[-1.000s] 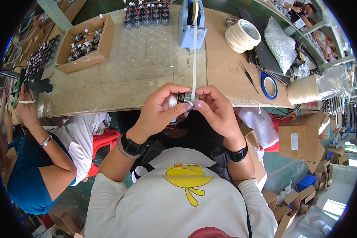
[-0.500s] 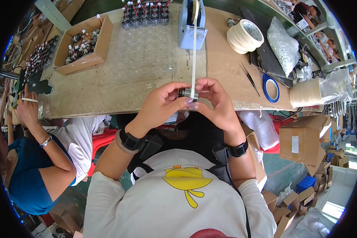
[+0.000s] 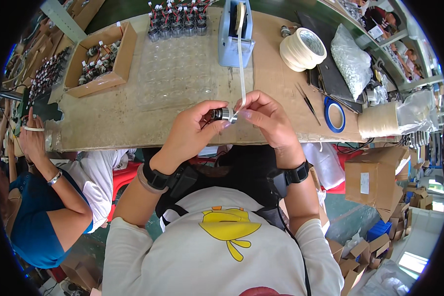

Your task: Assembling small electronic motors by applying tape to components and connecting wires at a production workbench.

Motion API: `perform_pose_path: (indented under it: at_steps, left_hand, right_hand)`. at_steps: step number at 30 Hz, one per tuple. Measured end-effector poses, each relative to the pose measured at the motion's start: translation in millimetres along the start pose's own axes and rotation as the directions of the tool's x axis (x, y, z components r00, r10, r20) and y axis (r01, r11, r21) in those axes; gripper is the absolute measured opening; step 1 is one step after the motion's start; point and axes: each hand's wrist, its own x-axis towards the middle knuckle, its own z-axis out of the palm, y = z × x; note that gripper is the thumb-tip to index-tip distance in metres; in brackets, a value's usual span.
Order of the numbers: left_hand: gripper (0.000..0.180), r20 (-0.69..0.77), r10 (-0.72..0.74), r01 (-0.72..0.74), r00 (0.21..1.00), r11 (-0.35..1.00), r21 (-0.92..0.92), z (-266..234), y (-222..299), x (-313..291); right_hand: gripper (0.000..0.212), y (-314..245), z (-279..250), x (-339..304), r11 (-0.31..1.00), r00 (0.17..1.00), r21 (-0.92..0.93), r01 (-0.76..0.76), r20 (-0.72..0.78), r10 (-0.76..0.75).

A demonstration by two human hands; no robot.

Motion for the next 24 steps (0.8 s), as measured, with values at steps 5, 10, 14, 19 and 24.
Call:
perform_pose_path:
  at_steps: [5,10,14,19,24]
  left_hand:
    - [0.031,0.001,0.062,-0.062,0.998,0.998,-0.031,8,0,0]
    - [0.024,-0.039,0.130,-0.131,0.991,0.991,-0.029,13,-1,3]
    - [0.024,-0.046,0.081,-0.084,0.996,0.994,-0.076,17,-3,3]
    - [0.017,-0.089,-0.039,0.014,0.995,0.964,-0.265,21,0,5]
    - [0.013,0.003,-0.188,0.152,0.982,0.782,-0.604,18,-10,-1]
  right_hand:
    - [0.014,6,-3,5,0.985,1.000,-0.174,0.010,-0.007,-0.011]
    - [0.015,3,12,0,0.972,0.992,-0.225,0.068,-0.087,-0.090]
    - [0.014,5,16,-3,0.974,0.986,-0.216,0.070,-0.132,-0.100]
    - [0.011,12,18,-2,0.991,0.987,-0.100,0.089,-0.123,-0.101]
    - [0.010,22,13,-5,0.961,0.993,0.273,0.055,-0.111,-0.025]
